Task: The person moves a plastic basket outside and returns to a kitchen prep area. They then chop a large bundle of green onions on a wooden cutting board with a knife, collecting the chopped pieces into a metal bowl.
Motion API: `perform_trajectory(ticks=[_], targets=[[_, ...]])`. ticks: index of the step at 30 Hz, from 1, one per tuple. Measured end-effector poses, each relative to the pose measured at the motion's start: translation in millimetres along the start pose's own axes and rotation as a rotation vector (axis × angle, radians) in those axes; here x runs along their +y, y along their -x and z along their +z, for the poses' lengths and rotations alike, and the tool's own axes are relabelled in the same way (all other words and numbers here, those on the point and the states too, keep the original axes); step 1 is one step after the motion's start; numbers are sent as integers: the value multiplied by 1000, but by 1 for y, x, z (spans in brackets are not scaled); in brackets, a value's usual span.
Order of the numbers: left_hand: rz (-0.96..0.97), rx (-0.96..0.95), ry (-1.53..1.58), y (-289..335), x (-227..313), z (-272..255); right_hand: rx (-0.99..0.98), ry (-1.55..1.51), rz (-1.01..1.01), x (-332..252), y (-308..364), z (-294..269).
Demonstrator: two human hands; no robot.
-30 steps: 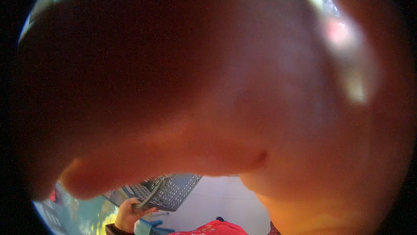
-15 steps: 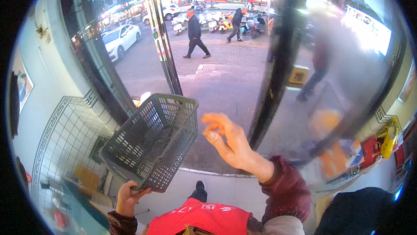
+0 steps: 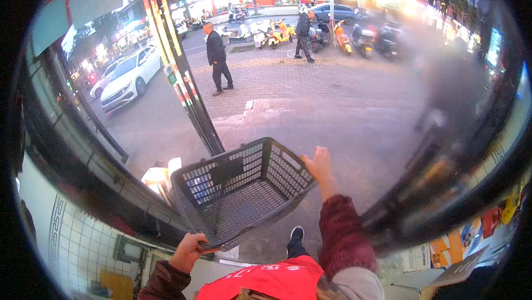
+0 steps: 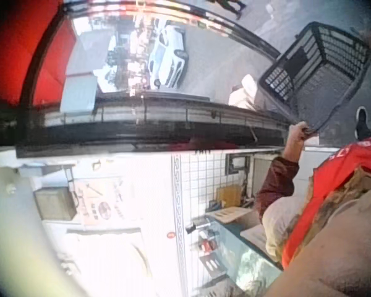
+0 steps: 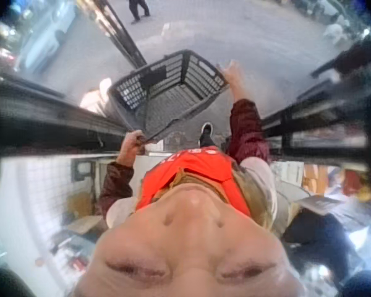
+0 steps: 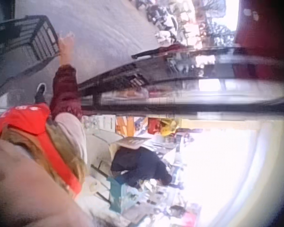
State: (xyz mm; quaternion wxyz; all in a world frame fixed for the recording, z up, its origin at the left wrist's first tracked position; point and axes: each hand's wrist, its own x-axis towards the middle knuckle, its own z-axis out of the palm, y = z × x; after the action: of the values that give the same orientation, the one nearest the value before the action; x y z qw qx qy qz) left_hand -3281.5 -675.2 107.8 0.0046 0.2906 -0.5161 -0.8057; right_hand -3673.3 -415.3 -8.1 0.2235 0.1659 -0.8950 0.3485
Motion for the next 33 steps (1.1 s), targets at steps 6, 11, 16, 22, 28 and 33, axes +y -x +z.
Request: perform_trajectory(ticks=[6, 11, 16, 22, 28, 33], targets=[[-117, 265, -107, -153, -7, 49, -1016, -397, 537, 152, -116, 45], [-44, 217, -61, -280, 5, 71, -1002, -798, 995, 258, -92, 40], [14, 235, -286, -425, -20, 107, -516, -436, 829, 271, -60, 43], [80, -195, -603, -581, -116, 247, -56, 230, 1264, 317, -44, 30], [-49, -705, -512, -676, -117, 421, 403, 277, 1451, 417, -50, -107], [-493, -782, -349, -723, -128, 534, 1112, -442, 1341, 428, -93, -244]])
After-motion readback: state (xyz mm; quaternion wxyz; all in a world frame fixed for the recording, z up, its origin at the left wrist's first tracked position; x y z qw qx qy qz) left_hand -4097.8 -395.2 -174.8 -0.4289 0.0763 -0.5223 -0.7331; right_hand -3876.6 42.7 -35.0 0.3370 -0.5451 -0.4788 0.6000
